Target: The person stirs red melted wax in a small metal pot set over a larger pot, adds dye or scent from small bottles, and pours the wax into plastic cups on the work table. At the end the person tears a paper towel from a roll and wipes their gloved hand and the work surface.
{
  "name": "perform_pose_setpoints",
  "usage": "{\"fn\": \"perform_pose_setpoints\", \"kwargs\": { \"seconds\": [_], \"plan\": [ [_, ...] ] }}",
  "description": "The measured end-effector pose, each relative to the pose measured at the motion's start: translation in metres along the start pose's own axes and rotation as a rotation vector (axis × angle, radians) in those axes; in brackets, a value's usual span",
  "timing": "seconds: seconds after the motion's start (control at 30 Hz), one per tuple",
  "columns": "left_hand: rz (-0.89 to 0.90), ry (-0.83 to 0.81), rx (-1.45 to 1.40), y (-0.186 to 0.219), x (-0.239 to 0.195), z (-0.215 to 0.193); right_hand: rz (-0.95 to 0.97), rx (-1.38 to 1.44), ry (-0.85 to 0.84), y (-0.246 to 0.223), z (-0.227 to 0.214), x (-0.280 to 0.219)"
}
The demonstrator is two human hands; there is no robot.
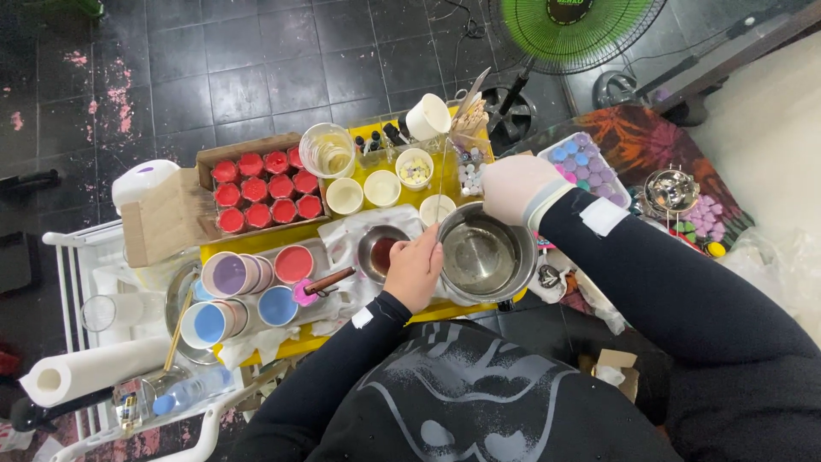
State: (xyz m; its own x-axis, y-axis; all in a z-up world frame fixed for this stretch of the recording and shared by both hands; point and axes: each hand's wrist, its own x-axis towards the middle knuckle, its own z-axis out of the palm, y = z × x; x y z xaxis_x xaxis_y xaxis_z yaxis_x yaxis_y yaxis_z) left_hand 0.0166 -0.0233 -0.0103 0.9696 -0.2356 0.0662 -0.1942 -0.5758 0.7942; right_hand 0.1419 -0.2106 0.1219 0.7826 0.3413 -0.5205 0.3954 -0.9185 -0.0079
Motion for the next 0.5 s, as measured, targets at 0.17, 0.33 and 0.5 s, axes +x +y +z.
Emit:
{"fn": "perform_pose_setpoints", "kwargs": {
  "seconds": [0.17, 0.33, 0.5],
  "plan": [
    [-0.021, -0.004, 0.008, -0.005, 0.0, 0.004, -0.03, 0.044, 0.032, -0.007, 0.003, 0.001],
    [0.019, 0.024, 0.014, -0.009, 0.0, 0.005, -0.012, 0.057, -0.009, -0.013, -0.005, 0.0],
    [0.009, 0.008, 0.001, -0.004, 0.001, 0.0, -0.046, 0.022, 0.014, -0.015, -0.005, 0.003]
  ]
}}
